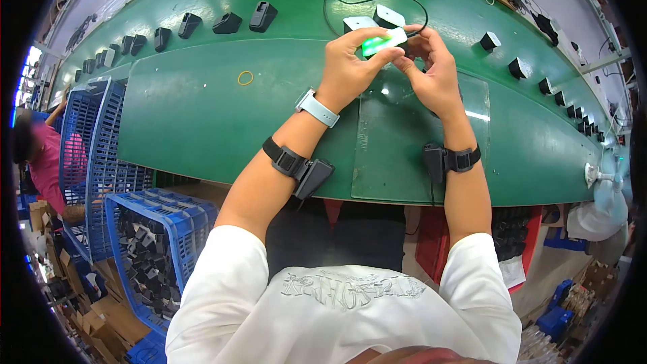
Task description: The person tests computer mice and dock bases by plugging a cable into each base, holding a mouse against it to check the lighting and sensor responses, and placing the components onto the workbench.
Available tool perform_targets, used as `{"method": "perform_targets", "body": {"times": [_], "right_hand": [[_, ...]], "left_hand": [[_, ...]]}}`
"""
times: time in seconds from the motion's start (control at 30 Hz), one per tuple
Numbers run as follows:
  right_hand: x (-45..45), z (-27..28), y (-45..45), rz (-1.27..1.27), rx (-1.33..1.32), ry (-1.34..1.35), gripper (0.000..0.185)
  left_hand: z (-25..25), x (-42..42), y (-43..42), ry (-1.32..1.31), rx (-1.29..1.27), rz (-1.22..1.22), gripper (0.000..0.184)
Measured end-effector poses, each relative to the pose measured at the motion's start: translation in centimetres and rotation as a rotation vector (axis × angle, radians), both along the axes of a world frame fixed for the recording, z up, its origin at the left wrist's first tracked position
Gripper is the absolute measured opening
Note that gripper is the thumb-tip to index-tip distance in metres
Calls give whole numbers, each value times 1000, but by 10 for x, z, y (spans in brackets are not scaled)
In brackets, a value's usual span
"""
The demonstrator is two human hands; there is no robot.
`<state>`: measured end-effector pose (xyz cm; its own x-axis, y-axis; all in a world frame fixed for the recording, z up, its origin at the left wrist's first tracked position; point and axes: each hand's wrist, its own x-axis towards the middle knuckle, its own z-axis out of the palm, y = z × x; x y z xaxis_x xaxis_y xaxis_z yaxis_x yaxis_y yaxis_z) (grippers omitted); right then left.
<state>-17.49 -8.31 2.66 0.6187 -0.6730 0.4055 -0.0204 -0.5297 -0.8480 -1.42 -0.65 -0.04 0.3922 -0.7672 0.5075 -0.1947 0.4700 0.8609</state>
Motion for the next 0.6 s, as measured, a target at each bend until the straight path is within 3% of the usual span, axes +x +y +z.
{"method": "perform_targets", "body": {"times": [0.13,0.33,0.4,0.6], "right_hand": [[1,-1,-1,37,64,-5,49],[-6,4,-10,280,506,-282,39],[-3,0,-8,207,541,-235,39],[1,-9,-6,99,520,-176,35]], "left_hand": [[-4,2,-4,-86,-107,55,31],[-2,4,-5,-358,-289,183,33],[-2,5,-4,-493,-344,195,37],[4,1,-1,-529,-369,209,45]]}}
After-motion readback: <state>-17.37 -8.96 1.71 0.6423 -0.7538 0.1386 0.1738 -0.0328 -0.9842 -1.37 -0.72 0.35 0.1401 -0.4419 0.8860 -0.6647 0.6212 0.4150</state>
